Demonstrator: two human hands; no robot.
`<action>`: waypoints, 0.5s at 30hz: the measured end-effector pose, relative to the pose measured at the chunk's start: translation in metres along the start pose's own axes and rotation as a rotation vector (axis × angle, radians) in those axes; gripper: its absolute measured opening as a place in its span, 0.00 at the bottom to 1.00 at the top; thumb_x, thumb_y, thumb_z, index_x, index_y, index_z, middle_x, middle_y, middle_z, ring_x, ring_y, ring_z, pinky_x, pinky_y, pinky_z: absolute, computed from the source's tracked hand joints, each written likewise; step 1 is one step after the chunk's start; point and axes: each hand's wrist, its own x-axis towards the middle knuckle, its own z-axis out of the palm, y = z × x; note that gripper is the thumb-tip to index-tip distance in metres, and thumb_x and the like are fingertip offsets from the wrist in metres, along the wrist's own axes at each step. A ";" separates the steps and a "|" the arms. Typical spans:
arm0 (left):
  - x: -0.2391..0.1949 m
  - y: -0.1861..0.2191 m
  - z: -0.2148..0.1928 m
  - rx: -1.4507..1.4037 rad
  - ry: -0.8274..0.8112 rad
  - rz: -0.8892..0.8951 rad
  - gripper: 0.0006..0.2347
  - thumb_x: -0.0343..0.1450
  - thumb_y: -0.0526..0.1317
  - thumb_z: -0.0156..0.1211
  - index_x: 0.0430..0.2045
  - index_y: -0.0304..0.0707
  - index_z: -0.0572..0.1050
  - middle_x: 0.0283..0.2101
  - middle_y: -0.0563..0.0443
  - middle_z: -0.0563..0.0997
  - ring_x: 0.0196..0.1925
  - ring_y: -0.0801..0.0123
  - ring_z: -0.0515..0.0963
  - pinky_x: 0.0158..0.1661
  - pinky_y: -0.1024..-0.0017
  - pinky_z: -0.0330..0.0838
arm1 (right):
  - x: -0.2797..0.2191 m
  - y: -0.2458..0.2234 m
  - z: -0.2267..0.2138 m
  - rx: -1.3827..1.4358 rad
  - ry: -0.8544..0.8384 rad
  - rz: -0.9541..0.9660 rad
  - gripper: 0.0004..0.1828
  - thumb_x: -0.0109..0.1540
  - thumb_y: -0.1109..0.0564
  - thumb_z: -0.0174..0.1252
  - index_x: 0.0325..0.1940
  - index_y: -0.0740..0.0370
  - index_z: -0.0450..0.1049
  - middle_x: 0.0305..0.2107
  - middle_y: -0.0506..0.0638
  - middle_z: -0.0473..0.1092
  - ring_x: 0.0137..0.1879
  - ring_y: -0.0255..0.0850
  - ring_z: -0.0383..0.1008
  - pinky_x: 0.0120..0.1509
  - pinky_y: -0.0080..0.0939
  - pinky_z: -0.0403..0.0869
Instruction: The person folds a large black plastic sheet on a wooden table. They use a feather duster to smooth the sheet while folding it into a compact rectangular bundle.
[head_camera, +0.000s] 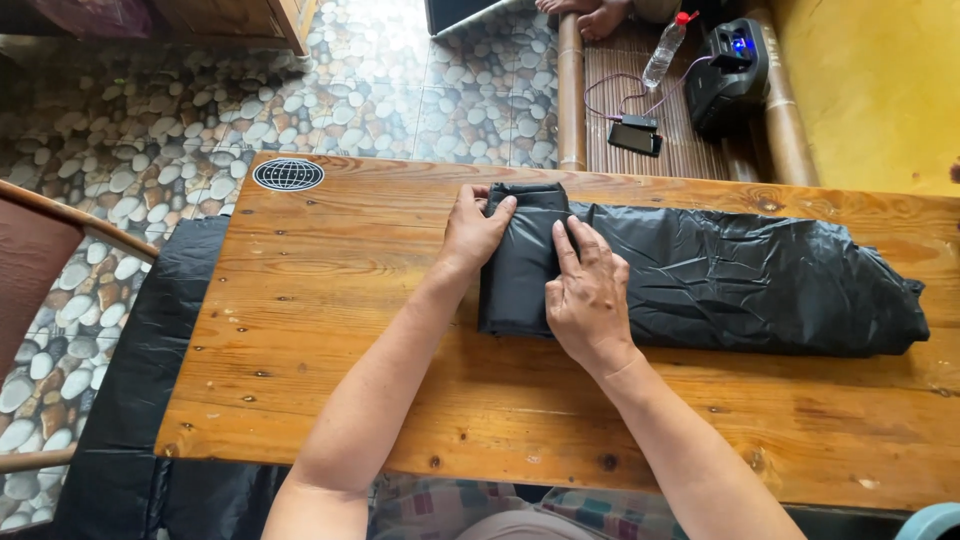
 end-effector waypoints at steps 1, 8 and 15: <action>0.006 -0.007 0.002 0.002 0.006 0.039 0.22 0.68 0.55 0.65 0.50 0.44 0.71 0.44 0.51 0.86 0.52 0.60 0.83 0.49 0.61 0.78 | 0.000 0.002 0.002 -0.042 -0.010 -0.012 0.37 0.58 0.56 0.45 0.75 0.55 0.65 0.68 0.55 0.60 0.74 0.48 0.59 0.69 0.52 0.57; -0.032 0.028 -0.013 0.172 0.030 0.136 0.25 0.73 0.54 0.54 0.63 0.49 0.61 0.55 0.35 0.81 0.58 0.40 0.79 0.55 0.46 0.75 | -0.001 0.006 0.010 -0.087 -0.064 -0.003 0.35 0.61 0.53 0.43 0.75 0.52 0.65 0.70 0.52 0.60 0.73 0.46 0.60 0.68 0.52 0.56; -0.049 0.022 0.001 0.441 0.219 0.909 0.21 0.79 0.51 0.49 0.60 0.35 0.73 0.67 0.33 0.70 0.72 0.42 0.65 0.69 0.45 0.56 | -0.003 0.005 0.016 -0.125 -0.020 -0.042 0.34 0.61 0.53 0.44 0.73 0.56 0.66 0.68 0.53 0.61 0.73 0.47 0.61 0.66 0.53 0.57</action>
